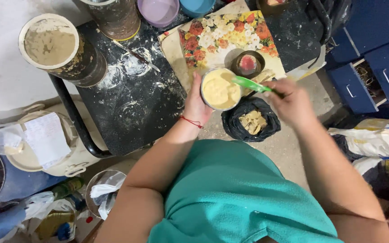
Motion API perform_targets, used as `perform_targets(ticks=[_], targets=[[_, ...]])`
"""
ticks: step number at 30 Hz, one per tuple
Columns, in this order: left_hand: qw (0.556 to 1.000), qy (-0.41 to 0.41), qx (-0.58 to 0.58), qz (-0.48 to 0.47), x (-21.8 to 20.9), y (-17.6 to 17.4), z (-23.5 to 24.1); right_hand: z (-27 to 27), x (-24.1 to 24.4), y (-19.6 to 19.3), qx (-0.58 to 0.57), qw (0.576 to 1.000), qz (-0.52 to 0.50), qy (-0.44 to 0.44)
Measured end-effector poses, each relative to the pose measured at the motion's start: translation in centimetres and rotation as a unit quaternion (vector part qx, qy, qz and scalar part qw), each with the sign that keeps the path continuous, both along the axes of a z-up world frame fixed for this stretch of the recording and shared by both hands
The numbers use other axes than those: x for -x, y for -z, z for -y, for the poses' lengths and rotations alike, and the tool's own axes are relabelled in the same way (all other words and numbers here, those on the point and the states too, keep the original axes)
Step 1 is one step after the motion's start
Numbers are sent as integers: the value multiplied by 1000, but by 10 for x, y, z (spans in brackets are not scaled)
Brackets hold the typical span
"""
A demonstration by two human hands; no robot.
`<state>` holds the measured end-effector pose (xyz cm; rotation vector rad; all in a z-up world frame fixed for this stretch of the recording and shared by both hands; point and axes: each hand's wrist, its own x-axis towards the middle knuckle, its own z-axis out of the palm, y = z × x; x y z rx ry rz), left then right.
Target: The person scoops a white powder from a large container into a small metal bowl using a green spatula. They then add water from a purple cup and mix the ingredients into a smooth, yellowish paste. Finally, the person pours the mixture into a round metal mold and shakes it to level the surface.
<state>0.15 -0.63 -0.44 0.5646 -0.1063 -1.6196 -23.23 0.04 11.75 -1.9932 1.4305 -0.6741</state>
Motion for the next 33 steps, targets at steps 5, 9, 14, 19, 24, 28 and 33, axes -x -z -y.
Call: perform_targets(ticks=[5, 9, 14, 19, 24, 28, 33], targets=[[995, -81, -17, 60, 0, -6, 3, -54, -44, 20, -109, 986, 38, 118], [993, -88, -18, 76, -3, -20, -2, -63, -60, -4, -150, 977, 100, 115], [990, 33, -53, 125, -1, -37, -11, -7, -46, -47, 248, 940, -188, -138], [949, 157, -100, 253, 17, -60, -38, 32, -71, -79, 475, 739, -338, -338], [976, -2, 123, 182, 14, -55, -39, 56, -30, -49, 356, 799, -381, -300], [985, -10, 166, 45, 21, 6, -25, 43, -43, -65, 347, 793, -422, -269], [969, 162, 68, 172, 13, -32, -13, 63, -34, -70, 432, 704, -466, -316]])
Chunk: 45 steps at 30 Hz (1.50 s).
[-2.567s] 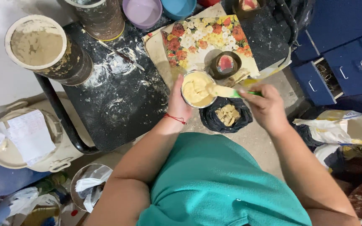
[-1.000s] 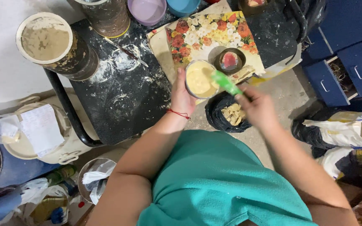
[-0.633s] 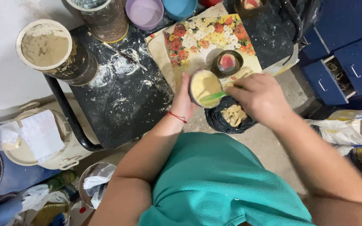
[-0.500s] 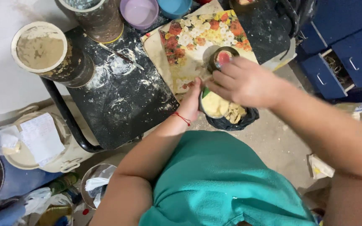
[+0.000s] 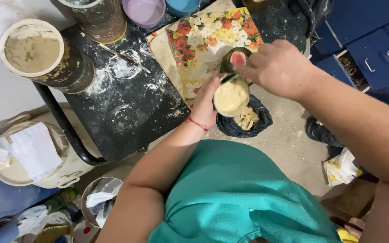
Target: The person scoops a white powder from a large container into a small metal bowl using a green spatula. They then add water from a purple cup and mix the ingredients into a smooth, yellowish paste. Finally, the person pours the mixture into a round metal mold and shakes it to level the surface.
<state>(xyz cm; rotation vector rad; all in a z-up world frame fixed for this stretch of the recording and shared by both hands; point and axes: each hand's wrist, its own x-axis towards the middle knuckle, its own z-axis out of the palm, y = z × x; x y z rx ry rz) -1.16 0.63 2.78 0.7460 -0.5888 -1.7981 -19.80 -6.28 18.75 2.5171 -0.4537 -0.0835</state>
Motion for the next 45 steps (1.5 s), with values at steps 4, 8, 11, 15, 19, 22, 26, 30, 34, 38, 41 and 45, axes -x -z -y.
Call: perform_targets(ticks=[4, 8, 11, 15, 19, 22, 26, 30, 34, 38, 41, 45], targets=[[979, -178, 55, -78, 18, 21, 5, -29, -14, -20, -118, 956, -80, 256], [956, -282, -22, -77, 24, 23, 10, -53, -38, 5, -299, 837, -85, 451], [946, -319, -17, -61, 27, 13, 8, -61, -53, 15, -343, 803, -46, 485], [974, -216, 31, -66, 35, 22, 11, -46, -57, 6, -288, 847, -90, 438], [976, -180, -1, -125, 36, 41, 7, -40, -27, 10, -151, 937, -49, 312], [960, -244, -34, -130, 32, 41, 15, -55, -14, 28, -113, 954, -24, 277], [966, -204, -59, -149, 49, 80, 16, -41, -23, 24, -141, 956, -40, 254], [945, -250, -94, -191, 53, 68, 23, -33, 2, 33, -125, 960, -30, 250], [944, -236, -124, -193, 68, 75, 23, -33, -2, 33, -148, 962, -59, 221], [937, -257, -126, -199, 76, 65, 26, -18, 26, 41, -102, 972, -29, 210], [936, -259, -119, -206, 82, 66, 35, -23, 13, 23, -117, 966, -81, 216], [943, -241, -103, -206, 102, 47, 23, 0, 39, 16, -116, 978, 35, 172]])
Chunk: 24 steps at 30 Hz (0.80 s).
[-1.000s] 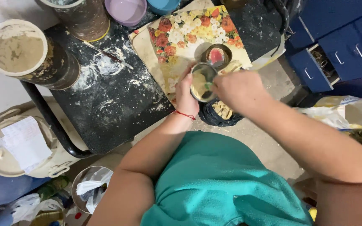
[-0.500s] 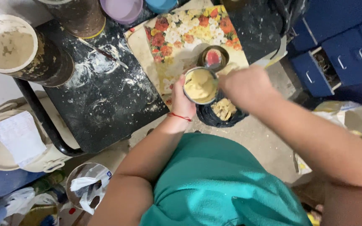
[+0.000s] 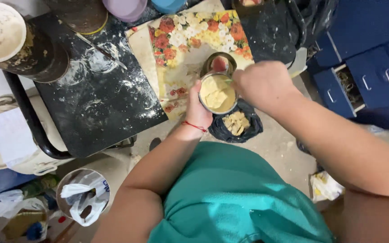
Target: The person scoops a white powder from a large container into a small metal bowl using a green spatula. They then add water from a purple cup and mix the ingredients into a smooth, yellowish paste. Finally, the person pours the mixture into a round metal mold and shakes it to level the surface.
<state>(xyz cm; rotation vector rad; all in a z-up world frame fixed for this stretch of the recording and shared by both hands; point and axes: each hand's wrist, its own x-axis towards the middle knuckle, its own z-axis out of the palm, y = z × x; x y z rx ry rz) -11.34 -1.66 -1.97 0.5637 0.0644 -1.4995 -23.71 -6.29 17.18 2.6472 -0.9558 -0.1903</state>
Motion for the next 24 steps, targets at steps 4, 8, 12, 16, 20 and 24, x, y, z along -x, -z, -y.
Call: perform_targets(ticks=[4, 8, 12, 16, 20, 24], targets=[[1000, -18, -2, -3, 6, 14, 13, -21, 10, 14, 18, 998, -53, -43], [1000, -17, -8, -12, 32, 13, -1, -12, 21, -13, 20, 998, -40, -37], [999, -43, -12, 0, 33, 32, 10, -28, 40, 15, -1, 995, -58, -76], [999, -31, -26, -11, 52, 4, -7, -16, 26, -32, -40, 993, -103, -46], [998, -53, -16, 6, 43, 11, 1, -19, 39, -2, -20, 992, -103, -62], [999, -34, -15, -7, 51, 4, -3, -11, 29, -32, 53, 993, -11, -108]])
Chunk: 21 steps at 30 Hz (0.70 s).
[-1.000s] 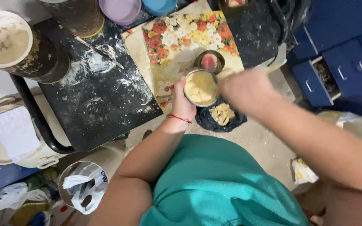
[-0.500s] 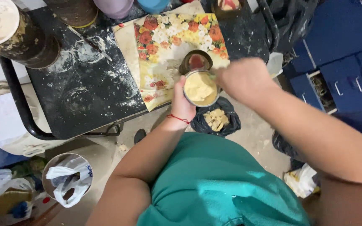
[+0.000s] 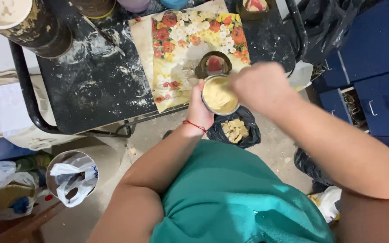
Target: The person scoops a white powder from a large container into a small metal bowl using a green spatula. They then add water from a purple cup and mix the ingredients into a smooth, yellowish paste. Finally, the person pours the mixture into a round metal mold and shakes it to level the surface.
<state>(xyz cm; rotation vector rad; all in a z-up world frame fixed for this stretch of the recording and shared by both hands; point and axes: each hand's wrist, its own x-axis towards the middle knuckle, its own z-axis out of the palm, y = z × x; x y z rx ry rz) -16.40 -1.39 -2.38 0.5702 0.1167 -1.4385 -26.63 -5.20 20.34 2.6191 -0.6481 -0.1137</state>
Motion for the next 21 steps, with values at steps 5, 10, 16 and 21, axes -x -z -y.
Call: perform_targets(ticks=[5, 10, 16, 21], targets=[[1000, -1, -3, 10, -29, 9, 16, -4, -9, 29, -46, 998, -36, 12], [999, 40, -4, -1, -35, -1, 16, 12, -28, 7, -77, 989, -67, 106], [999, 32, -2, 9, -63, -3, 27, 10, -58, 16, -66, 989, -85, 99], [998, 61, -33, -6, -92, 10, 41, 8, -76, 36, -98, 973, -143, 155]])
